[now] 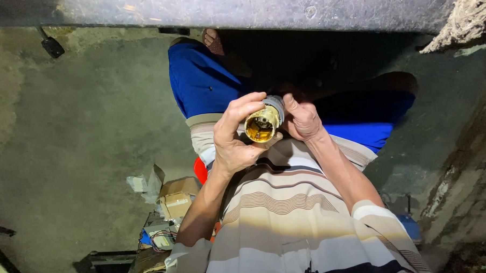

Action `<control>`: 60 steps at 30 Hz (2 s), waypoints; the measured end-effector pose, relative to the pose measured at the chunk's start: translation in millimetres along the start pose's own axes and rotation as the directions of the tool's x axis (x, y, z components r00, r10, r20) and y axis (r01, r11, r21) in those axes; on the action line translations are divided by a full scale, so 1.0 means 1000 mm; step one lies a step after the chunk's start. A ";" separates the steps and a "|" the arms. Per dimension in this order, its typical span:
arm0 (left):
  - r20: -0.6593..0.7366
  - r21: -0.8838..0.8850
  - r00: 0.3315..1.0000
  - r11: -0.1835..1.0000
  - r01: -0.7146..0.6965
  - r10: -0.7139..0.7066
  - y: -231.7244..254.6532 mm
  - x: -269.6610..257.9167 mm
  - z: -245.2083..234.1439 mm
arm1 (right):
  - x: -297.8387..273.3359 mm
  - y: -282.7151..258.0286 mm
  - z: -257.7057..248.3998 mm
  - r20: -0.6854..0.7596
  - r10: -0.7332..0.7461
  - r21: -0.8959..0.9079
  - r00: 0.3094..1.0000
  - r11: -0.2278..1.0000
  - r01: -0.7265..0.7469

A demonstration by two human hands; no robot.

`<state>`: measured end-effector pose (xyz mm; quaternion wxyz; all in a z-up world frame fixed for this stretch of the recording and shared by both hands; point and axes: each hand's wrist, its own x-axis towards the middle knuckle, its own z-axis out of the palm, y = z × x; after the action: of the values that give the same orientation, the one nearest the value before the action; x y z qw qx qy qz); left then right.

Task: The person cleans a cylindrical mechanical part using a rag and a small tool. They wipe the exterior and interior of the part, then use a tool to scrape or clean the inside before wiping it again.

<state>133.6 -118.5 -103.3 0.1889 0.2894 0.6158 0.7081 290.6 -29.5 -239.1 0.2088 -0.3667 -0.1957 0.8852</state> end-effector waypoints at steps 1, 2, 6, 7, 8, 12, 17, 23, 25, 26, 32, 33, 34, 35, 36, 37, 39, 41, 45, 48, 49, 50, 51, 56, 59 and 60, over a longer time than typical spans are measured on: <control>0.004 -0.005 1.000 1.000 0.006 -0.006 0.001 0.001 0.000 | -0.002 -0.003 0.005 0.004 -0.046 -0.032 0.999 0.998 0.046; 0.008 -0.010 1.000 1.000 0.014 -0.014 0.001 0.001 -0.001 | -0.005 -0.006 0.009 0.009 -0.090 -0.065 0.996 0.994 0.091; 0.013 -0.052 0.999 0.997 0.050 -0.049 -0.003 -0.002 -0.002 | -0.010 -0.027 0.037 0.008 -0.142 -0.170 0.990 0.975 0.141; 0.011 -0.089 0.997 0.993 0.078 -0.077 -0.006 -0.003 -0.003 | -0.006 -0.038 0.048 0.096 -0.186 -0.186 0.978 0.962 0.201; 0.011 -0.125 0.995 0.987 0.103 -0.103 -0.009 -0.003 -0.004 | -0.001 -0.048 0.059 0.184 -0.229 -0.197 0.956 0.944 0.265; -0.011 -0.317 0.972 0.923 0.220 -0.235 -0.028 -0.007 -0.010 | -0.007 -0.067 0.053 0.343 -0.170 -0.504 0.924 0.796 0.334; -0.022 -0.674 0.931 0.693 0.256 -0.366 -0.036 -0.015 -0.008 | -0.019 -0.078 0.093 0.539 -0.260 -0.608 0.801 0.537 0.584; -0.010 -0.661 0.935 0.704 0.259 -0.354 -0.042 -0.027 -0.015 | -0.022 -0.075 0.091 0.535 -0.219 -0.663 0.816 0.490 0.566; 0.005 -0.643 0.937 0.716 0.271 -0.350 -0.043 -0.028 -0.018 | -0.024 -0.080 0.096 0.545 -0.230 -0.668 0.806 0.461 0.584; 0.010 -0.627 0.938 0.729 0.275 -0.345 -0.043 -0.028 -0.020 | -0.023 -0.083 0.099 0.562 -0.234 -0.672 0.794 0.431 0.602; 0.065 -0.520 0.942 0.795 0.313 -0.329 -0.027 -0.019 -0.007 | -0.022 -0.107 0.122 0.703 -0.244 -0.610 0.668 0.276 0.743; 0.073 -0.519 0.942 0.794 0.317 -0.328 -0.021 -0.014 -0.003 | -0.022 -0.103 0.117 0.700 -0.252 -0.612 0.669 0.273 0.743; 0.057 -0.467 0.942 0.825 0.317 -0.330 -0.015 -0.008 0.000 | -0.022 -0.099 0.113 0.710 -0.270 -0.613 0.650 0.217 0.759; 0.040 -0.414 0.943 0.854 0.316 -0.330 -0.009 -0.003 0.003 | -0.022 -0.095 0.109 0.721 -0.287 -0.614 0.631 0.159 0.773; 0.044 -0.411 0.944 0.855 0.316 -0.328 -0.008 0.002 0.004 | -0.024 -0.095 0.110 0.720 -0.292 -0.613 0.630 0.159 0.774; 0.007 -0.325 0.951 0.899 0.294 -0.309 -0.007 0.006 0.005 | -0.026 -0.095 0.112 0.721 -0.310 -0.614 0.620 0.129 0.778; -0.031 -0.229 0.959 0.936 0.269 -0.283 -0.009 0.014 0.005 | -0.027 -0.092 0.115 0.723 -0.328 -0.611 0.608 0.105 0.784; -0.108 -0.136 0.929 0.931 0.339 -0.354 -0.015 0.019 0.003 | -0.029 -0.086 0.116 0.723 -0.336 -0.624 0.603 0.055 0.779; -0.123 0.043 0.924 0.929 0.368 -0.361 -0.005 0.025 0.007 | -0.027 -0.093 0.113 0.710 -0.368 -0.631 0.600 0.045 0.775; -0.155 0.004 0.931 0.942 0.336 -0.331 -0.008 0.019 0.011 | -0.024 -0.097 0.110 0.717 -0.389 -0.597 0.578 0.083 0.798; -0.159 -0.147 0.897 0.908 0.392 -0.413 -0.009 0.016 0.012 | -0.023 -0.098 0.108 0.710 -0.394 -0.599 0.584 0.100 0.794; -0.150 -0.298 0.857 0.849 0.436 -0.493 -0.010 0.012 0.014 | -0.023 -0.098 0.106 0.703 -0.394 -0.601 0.592 0.116 0.790; -0.149 -0.296 0.856 0.848 0.439 -0.495 -0.009 0.010 0.015 | -0.023 -0.100 0.104 0.700 -0.396 -0.603 0.594 0.118 0.789; -0.060 -0.249 0.904 0.884 0.397 -0.423 -0.019 -0.003 0.007 | -0.023 -0.108 0.099 0.731 -0.385 -0.556 0.564 0.142 0.819; -0.033 -0.062 0.946 0.945 0.320 -0.323 -0.004 0.005 0.008 | -0.021 -0.114 0.102 0.765 -0.384 -0.507 0.517 0.137 0.851; -0.029 -0.062 0.946 0.945 0.321 -0.323 -0.004 0.004 0.007 | -0.021 -0.116 0.103 0.763 -0.386 -0.509 0.518 0.135 0.850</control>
<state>134.8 -110.4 -106.4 0.2982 0.1658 0.6380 0.6903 255.1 36.7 -101.8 0.3040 -0.0747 -0.7865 0.5323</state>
